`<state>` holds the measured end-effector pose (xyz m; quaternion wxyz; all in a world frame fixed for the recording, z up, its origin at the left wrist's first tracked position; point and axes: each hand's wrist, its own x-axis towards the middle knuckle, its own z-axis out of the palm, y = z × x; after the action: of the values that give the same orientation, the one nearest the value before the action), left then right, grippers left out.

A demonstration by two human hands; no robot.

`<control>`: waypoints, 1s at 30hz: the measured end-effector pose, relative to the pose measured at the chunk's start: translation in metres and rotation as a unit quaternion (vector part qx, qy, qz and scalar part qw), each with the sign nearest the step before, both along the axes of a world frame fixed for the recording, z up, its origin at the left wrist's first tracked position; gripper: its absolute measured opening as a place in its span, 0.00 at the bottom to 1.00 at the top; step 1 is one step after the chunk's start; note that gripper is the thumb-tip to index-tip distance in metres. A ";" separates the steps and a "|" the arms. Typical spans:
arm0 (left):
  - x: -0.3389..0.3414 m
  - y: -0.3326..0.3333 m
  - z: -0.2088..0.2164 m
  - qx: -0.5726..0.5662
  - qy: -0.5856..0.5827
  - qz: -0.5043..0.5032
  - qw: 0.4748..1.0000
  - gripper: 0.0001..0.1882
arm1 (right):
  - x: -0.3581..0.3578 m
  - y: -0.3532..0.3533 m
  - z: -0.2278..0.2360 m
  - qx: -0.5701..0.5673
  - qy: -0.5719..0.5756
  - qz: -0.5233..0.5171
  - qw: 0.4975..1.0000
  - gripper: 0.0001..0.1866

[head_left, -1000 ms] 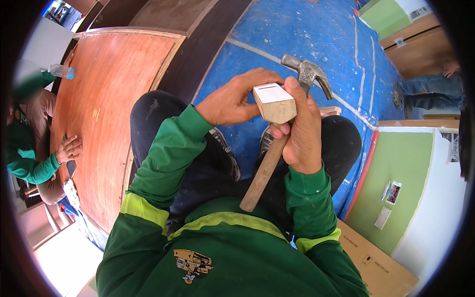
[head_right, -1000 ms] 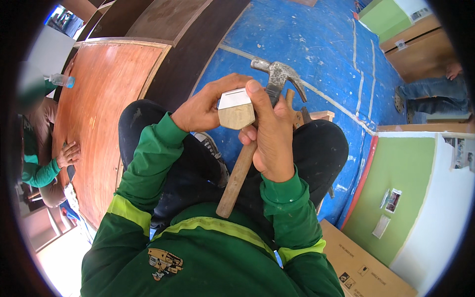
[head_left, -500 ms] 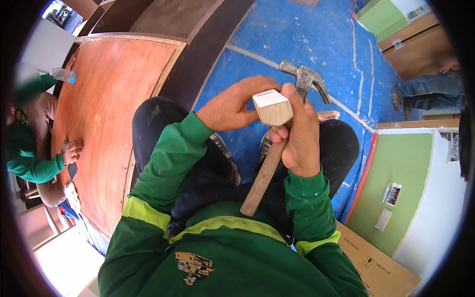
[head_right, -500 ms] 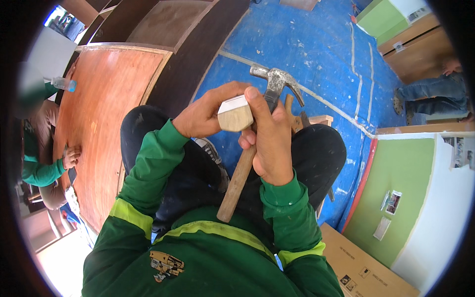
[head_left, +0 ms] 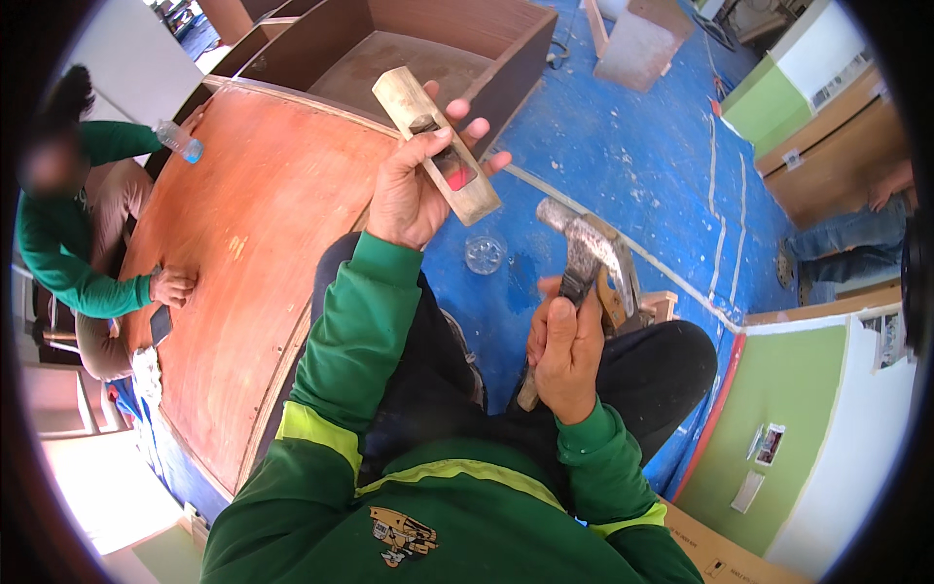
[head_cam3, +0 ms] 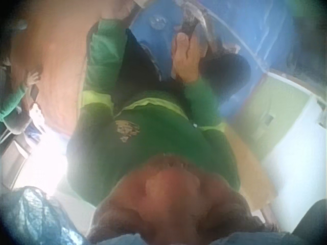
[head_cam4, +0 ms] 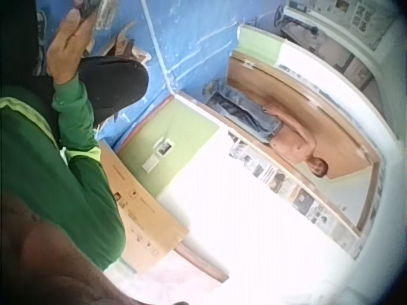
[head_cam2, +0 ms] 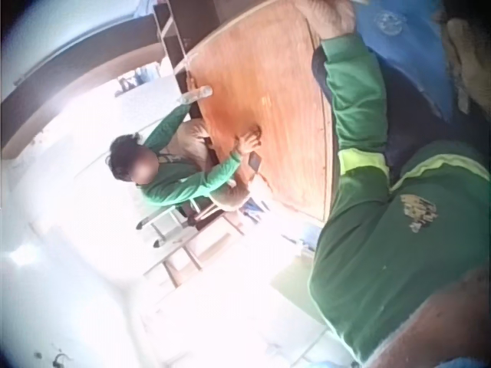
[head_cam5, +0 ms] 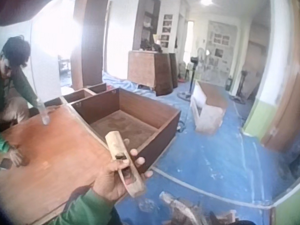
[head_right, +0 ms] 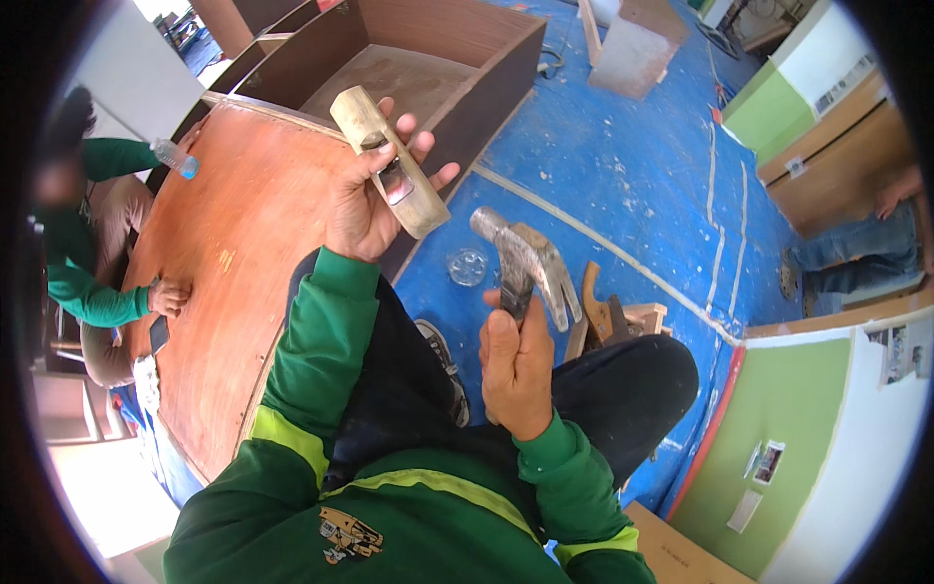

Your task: The person sits on the floor and uses a hammer to tap a small white wooden block, repeatedly adjusting its position. They then use a sanding block to smooth the edges of the wood. Another person in the background is sanding a large wooden panel.

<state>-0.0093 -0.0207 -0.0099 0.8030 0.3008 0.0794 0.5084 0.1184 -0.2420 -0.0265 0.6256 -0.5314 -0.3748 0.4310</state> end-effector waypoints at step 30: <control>-0.019 0.017 -0.019 -0.299 -0.094 -0.004 0.950 0.16 | -0.050 0.024 -0.009 -0.012 -0.411 0.006 0.911 0.11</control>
<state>-0.0288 -0.0041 -0.0284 0.8619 -0.0014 0.1506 0.4841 0.0683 -0.2183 -0.0360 0.4071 -0.6668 -0.5969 0.1826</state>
